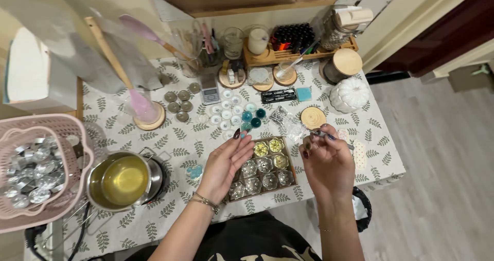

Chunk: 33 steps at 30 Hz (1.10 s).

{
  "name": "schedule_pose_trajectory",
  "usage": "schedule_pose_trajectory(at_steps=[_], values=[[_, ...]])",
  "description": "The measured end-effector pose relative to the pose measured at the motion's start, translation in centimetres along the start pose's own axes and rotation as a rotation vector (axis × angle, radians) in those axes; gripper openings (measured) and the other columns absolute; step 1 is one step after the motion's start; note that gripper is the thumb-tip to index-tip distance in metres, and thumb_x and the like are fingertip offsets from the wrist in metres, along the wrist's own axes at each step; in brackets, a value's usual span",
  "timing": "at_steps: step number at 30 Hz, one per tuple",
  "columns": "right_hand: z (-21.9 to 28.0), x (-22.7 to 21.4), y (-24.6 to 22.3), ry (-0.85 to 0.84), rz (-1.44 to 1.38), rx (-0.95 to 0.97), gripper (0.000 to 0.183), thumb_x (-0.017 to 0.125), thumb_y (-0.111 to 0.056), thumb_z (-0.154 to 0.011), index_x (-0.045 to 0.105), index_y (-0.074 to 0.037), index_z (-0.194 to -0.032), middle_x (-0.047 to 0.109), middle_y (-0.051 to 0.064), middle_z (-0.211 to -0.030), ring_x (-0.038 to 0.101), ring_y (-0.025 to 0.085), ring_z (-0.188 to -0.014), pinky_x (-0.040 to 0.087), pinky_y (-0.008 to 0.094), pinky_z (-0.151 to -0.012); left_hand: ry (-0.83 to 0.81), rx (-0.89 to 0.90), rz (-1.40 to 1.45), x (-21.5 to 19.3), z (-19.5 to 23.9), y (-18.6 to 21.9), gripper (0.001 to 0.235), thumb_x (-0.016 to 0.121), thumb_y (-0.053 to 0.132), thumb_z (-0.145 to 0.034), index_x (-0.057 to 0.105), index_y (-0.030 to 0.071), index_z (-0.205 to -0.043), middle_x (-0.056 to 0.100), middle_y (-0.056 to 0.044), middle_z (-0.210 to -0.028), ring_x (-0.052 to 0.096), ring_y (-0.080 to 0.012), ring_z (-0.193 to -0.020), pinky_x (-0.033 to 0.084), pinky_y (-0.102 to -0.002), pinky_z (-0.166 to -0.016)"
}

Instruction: The person cleans a small tool with a tissue, then stirs a yellow liquid in a metal pot on a hot plate using a pink spatula. Finally, they insert a digital thermometer into the liquid to measure its temperature.

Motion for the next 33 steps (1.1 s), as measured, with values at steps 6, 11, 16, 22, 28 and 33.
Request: schedule_pose_trajectory(at_steps=[6, 11, 16, 22, 28, 33], values=[[-0.7, -1.0, -0.5, -0.009, -0.046, 0.005, 0.018, 0.061, -0.011, -0.092, 0.062, -0.005, -0.109, 0.063, 0.006, -0.090, 0.057, 0.018, -0.087, 0.046, 0.033, -0.085, 0.076, 0.015, -0.065, -2.2, -3.4, -0.9, 0.037, 0.058, 0.017, -0.098, 0.064, -0.006, -0.127, 0.071, -0.019, -0.124, 0.069, -0.0258, -0.118, 0.052, -0.035, -0.100], [-1.4, -2.0, 0.3, 0.065, -0.037, 0.072, 0.017, 0.060, -0.012, -0.091, 0.062, -0.005, -0.107, 0.062, 0.006, -0.090, 0.057, 0.018, -0.088, 0.048, 0.034, -0.088, 0.165, 0.060, -0.152, -5.6, -6.6, -0.2, 0.031, 0.061, 0.011, -0.095, 0.067, -0.002, -0.123, 0.074, -0.016, -0.118, 0.072, -0.0234, -0.112, 0.053, -0.035, -0.098], [-2.5, -1.7, 0.4, 0.038, -0.013, 0.111, 0.018, 0.060, -0.013, -0.092, 0.062, -0.006, -0.108, 0.061, 0.006, -0.090, 0.057, 0.019, -0.089, 0.046, 0.035, -0.088, 0.223, 0.144, -0.141, -9.4, -10.2, 0.8, 0.031, 0.062, 0.011, -0.097, 0.066, -0.004, -0.123, 0.073, -0.016, -0.118, 0.071, -0.0245, -0.112, 0.053, -0.034, -0.099], [-3.9, -1.9, 0.4, 0.047, 0.004, 0.149, 0.017, 0.059, -0.014, -0.092, 0.062, -0.007, -0.108, 0.061, 0.005, -0.090, 0.056, 0.019, -0.089, 0.046, 0.035, -0.088, 0.191, 0.106, -0.089, -11.4, -13.7, 0.8, 0.041, 0.062, 0.018, -0.097, 0.057, -0.006, -0.131, 0.067, -0.018, -0.130, 0.067, -0.0246, -0.121, 0.051, -0.034, -0.102], [-4.8, -2.9, -0.9, 0.070, -0.031, 0.133, 0.017, 0.059, -0.014, -0.091, 0.063, -0.007, -0.106, 0.061, 0.005, -0.089, 0.057, 0.018, -0.089, 0.046, 0.035, -0.086, 0.121, -0.018, -0.138, -8.1, -16.2, -2.2, 0.043, 0.061, 0.022, -0.098, 0.058, -0.005, -0.131, 0.067, -0.019, -0.133, 0.065, -0.0249, -0.123, 0.049, -0.034, -0.103], [-5.1, -4.3, -2.7, 0.077, -0.060, 0.087, 0.017, 0.060, -0.014, -0.092, 0.063, -0.006, -0.106, 0.061, 0.006, -0.088, 0.055, 0.019, -0.086, 0.045, 0.034, -0.083, -0.019, -0.058, -0.012, -2.3, -19.0, -4.9, 0.042, 0.060, 0.021, -0.099, 0.055, -0.007, -0.130, 0.062, -0.020, -0.138, 0.064, -0.0259, -0.122, 0.052, -0.036, -0.108]])
Point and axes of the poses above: each hand's wrist, its own z-axis away from the middle knuckle, its own x-axis out of the palm, y = z × x, the point moved 9 cm from there along -z, towards the middle knuckle
